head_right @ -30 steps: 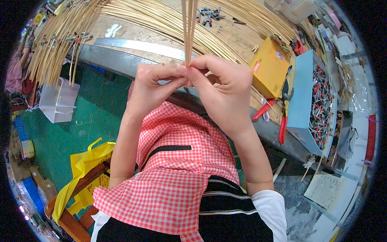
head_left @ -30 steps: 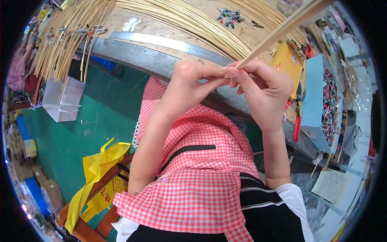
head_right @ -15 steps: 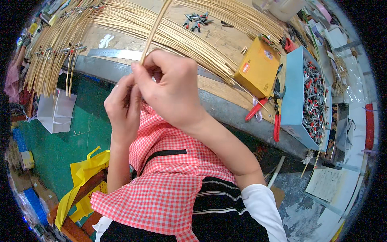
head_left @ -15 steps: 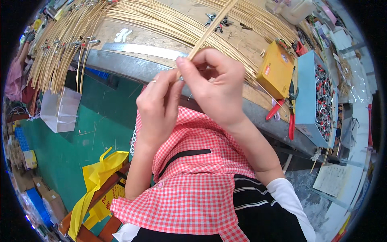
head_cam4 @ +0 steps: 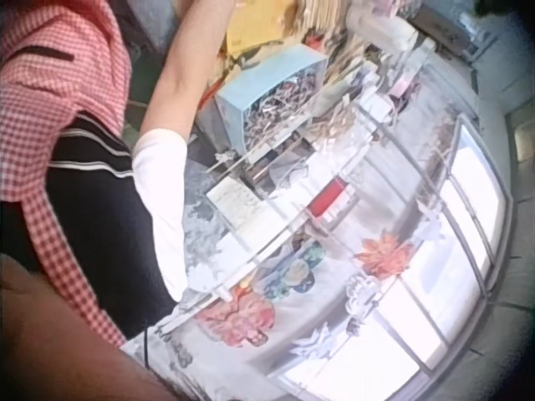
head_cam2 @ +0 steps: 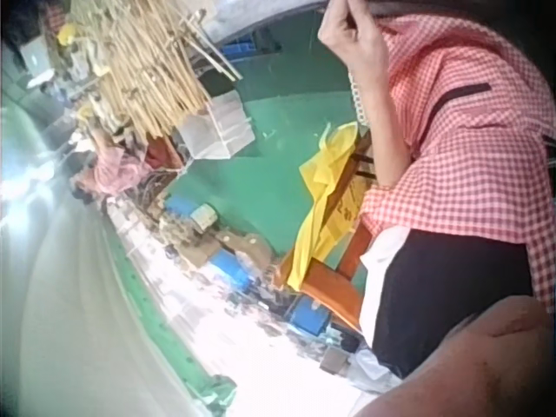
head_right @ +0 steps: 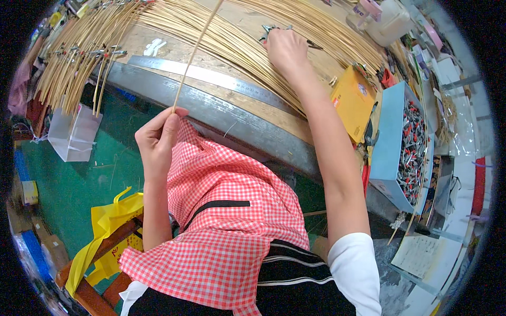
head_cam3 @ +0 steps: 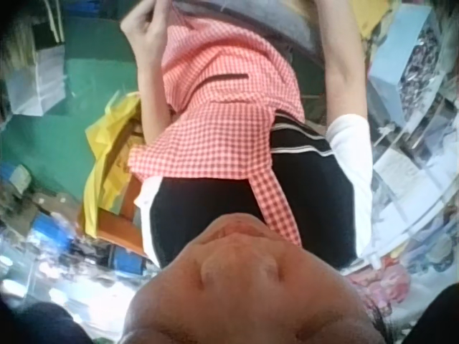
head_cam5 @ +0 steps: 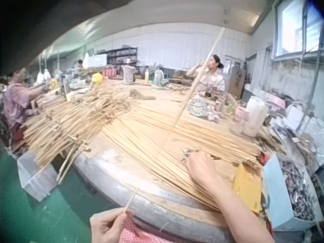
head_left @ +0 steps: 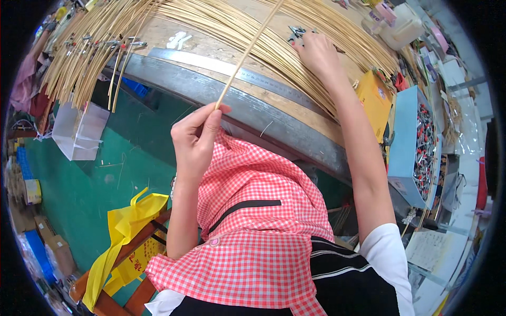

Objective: The person repeatedly picks up thin bamboo sticks, aligns them, and secures them together using small red rubber bands. They handle the sticks one at a time, wrapping the bands around the joined sticks to hold them in place.

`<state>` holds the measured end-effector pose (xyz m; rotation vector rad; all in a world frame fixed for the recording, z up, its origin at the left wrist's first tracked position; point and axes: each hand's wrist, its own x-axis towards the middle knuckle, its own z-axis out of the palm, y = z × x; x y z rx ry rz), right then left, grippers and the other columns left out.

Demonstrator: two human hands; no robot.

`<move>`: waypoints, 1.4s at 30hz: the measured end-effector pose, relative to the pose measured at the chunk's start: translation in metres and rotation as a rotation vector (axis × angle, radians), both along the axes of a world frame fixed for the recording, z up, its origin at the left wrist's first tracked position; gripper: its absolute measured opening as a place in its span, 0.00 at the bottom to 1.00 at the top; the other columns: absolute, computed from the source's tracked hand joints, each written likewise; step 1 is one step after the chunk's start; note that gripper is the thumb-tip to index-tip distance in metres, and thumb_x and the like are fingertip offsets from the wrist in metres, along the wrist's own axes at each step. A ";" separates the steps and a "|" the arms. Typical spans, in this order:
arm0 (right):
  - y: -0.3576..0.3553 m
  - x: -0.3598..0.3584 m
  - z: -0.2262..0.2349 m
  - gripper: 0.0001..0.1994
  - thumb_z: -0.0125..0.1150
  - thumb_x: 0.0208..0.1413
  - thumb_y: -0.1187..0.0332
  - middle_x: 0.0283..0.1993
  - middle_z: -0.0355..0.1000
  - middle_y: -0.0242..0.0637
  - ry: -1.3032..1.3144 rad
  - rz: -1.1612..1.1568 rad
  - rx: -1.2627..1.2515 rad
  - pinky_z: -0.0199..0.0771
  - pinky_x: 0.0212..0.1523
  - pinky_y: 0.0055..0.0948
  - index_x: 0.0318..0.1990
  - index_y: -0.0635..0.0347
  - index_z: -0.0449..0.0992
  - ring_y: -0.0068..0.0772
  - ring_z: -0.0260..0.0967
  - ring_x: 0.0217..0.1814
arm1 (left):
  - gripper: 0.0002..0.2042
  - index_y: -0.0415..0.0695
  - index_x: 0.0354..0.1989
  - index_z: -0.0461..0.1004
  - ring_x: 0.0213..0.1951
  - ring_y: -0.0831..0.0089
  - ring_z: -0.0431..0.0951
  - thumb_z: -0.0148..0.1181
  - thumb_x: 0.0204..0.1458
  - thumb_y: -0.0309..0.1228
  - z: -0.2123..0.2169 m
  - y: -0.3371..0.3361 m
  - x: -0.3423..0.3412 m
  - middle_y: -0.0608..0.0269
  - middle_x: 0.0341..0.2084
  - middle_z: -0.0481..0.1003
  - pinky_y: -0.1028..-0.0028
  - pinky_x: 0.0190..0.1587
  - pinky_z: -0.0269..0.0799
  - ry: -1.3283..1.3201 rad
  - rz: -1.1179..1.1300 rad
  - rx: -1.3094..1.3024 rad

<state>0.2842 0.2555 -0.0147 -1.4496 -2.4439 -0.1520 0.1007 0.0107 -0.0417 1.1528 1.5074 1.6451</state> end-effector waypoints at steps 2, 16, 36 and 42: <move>0.005 -0.002 -0.007 0.13 0.58 0.51 0.64 0.33 0.73 0.58 -0.025 -0.018 -0.044 0.69 0.41 0.48 0.32 0.70 0.74 0.57 0.71 0.40 | 0.07 0.35 0.36 0.78 0.20 0.89 0.59 0.55 0.55 0.24 0.002 -0.001 0.004 0.75 0.20 0.69 0.83 0.20 0.51 -0.044 -0.025 0.001; 0.033 0.008 -0.013 0.16 0.57 0.51 0.62 0.38 0.74 0.57 -0.045 -0.112 -0.111 0.72 0.43 0.47 0.38 0.67 0.76 0.57 0.72 0.44 | 0.07 0.35 0.36 0.78 0.22 0.88 0.63 0.55 0.55 0.24 0.000 0.000 0.012 0.70 0.23 0.74 0.84 0.23 0.57 0.120 -0.131 0.022; -0.202 0.051 0.005 0.12 0.47 0.61 0.79 0.32 0.68 0.39 1.382 0.341 -0.740 0.75 0.26 0.23 0.50 0.72 0.70 0.20 0.62 0.25 | 0.05 0.36 0.33 0.78 0.19 0.73 0.71 0.56 0.50 0.20 0.011 -0.005 0.038 0.57 0.20 0.75 0.76 0.22 0.63 0.260 -0.289 0.175; -0.203 0.045 0.006 0.12 0.47 0.61 0.80 0.30 0.69 0.39 1.451 0.373 -0.697 0.75 0.25 0.22 0.49 0.71 0.72 0.19 0.60 0.23 | 0.05 0.37 0.33 0.78 0.19 0.72 0.72 0.57 0.49 0.19 0.012 -0.005 0.040 0.57 0.20 0.74 0.76 0.22 0.63 0.280 -0.305 0.189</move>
